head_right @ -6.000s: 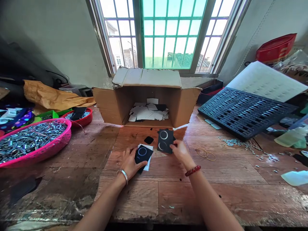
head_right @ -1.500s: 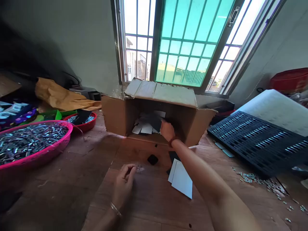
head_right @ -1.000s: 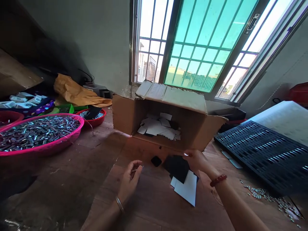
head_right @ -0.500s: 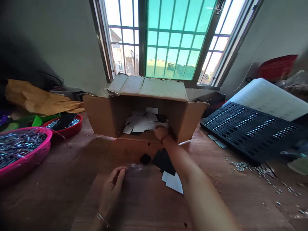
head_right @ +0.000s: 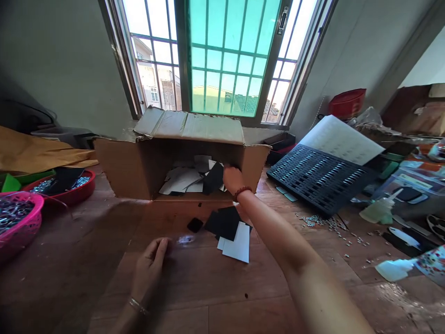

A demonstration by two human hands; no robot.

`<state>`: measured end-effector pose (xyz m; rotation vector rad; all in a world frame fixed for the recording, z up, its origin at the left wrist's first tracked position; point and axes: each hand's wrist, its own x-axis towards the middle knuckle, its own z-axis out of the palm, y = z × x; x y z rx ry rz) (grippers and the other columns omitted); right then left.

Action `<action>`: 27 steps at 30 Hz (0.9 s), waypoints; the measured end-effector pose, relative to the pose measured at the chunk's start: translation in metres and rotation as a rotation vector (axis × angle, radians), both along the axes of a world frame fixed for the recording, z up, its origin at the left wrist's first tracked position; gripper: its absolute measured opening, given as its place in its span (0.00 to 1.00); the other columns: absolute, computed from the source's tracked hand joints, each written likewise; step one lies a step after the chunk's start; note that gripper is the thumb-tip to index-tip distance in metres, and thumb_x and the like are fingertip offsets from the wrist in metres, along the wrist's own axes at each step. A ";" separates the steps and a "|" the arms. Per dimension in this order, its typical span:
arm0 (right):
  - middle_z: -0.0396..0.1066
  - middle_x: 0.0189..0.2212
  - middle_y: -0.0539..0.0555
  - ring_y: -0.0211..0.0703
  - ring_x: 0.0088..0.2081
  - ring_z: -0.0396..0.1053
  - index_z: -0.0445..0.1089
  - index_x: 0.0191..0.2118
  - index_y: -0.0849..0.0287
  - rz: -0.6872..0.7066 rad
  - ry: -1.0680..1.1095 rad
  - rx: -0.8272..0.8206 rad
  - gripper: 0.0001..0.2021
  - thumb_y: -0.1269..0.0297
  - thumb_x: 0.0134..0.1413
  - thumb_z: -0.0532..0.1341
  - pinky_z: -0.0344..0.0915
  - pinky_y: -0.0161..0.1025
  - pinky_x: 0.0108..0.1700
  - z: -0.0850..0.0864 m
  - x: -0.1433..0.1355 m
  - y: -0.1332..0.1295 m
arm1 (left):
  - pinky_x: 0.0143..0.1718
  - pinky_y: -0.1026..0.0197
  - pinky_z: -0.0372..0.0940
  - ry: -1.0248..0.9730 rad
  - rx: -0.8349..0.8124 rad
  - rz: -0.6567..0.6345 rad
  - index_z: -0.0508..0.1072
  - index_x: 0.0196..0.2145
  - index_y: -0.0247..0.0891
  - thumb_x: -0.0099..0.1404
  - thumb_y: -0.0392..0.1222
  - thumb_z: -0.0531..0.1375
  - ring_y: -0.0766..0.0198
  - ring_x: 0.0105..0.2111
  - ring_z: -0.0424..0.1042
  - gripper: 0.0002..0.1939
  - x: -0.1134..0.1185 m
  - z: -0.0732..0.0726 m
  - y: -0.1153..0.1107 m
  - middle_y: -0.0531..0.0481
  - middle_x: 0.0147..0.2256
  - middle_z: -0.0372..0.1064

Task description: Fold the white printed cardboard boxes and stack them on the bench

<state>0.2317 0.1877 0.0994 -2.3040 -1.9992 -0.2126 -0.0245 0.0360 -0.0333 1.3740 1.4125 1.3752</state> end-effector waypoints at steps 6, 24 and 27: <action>0.70 0.50 0.59 0.49 0.47 0.72 0.67 0.53 0.61 -0.118 0.159 0.193 0.16 0.61 0.64 0.60 0.71 0.49 0.47 0.001 0.027 -0.050 | 0.29 0.60 0.70 -0.013 0.036 -0.034 0.72 0.27 0.39 0.58 0.66 0.55 0.58 0.26 0.73 0.25 0.002 0.004 -0.002 0.49 0.24 0.73; 0.48 0.69 0.66 0.63 0.70 0.38 0.58 0.66 0.58 0.010 0.402 -0.100 0.32 0.52 0.59 0.60 0.39 0.59 0.66 -0.123 0.036 -0.234 | 0.60 0.24 0.28 1.145 0.020 -0.623 0.51 0.67 0.51 0.60 0.66 0.55 0.28 0.68 0.30 0.42 0.107 0.009 -0.013 0.41 0.71 0.33; 0.45 0.69 0.71 0.63 0.70 0.37 0.54 0.67 0.64 -0.055 0.412 -0.101 0.33 0.51 0.62 0.56 0.34 0.60 0.67 -0.120 0.043 -0.218 | 0.59 0.22 0.32 1.196 0.018 -0.593 0.50 0.67 0.51 0.64 0.66 0.47 0.29 0.68 0.32 0.38 0.148 0.011 0.013 0.40 0.71 0.35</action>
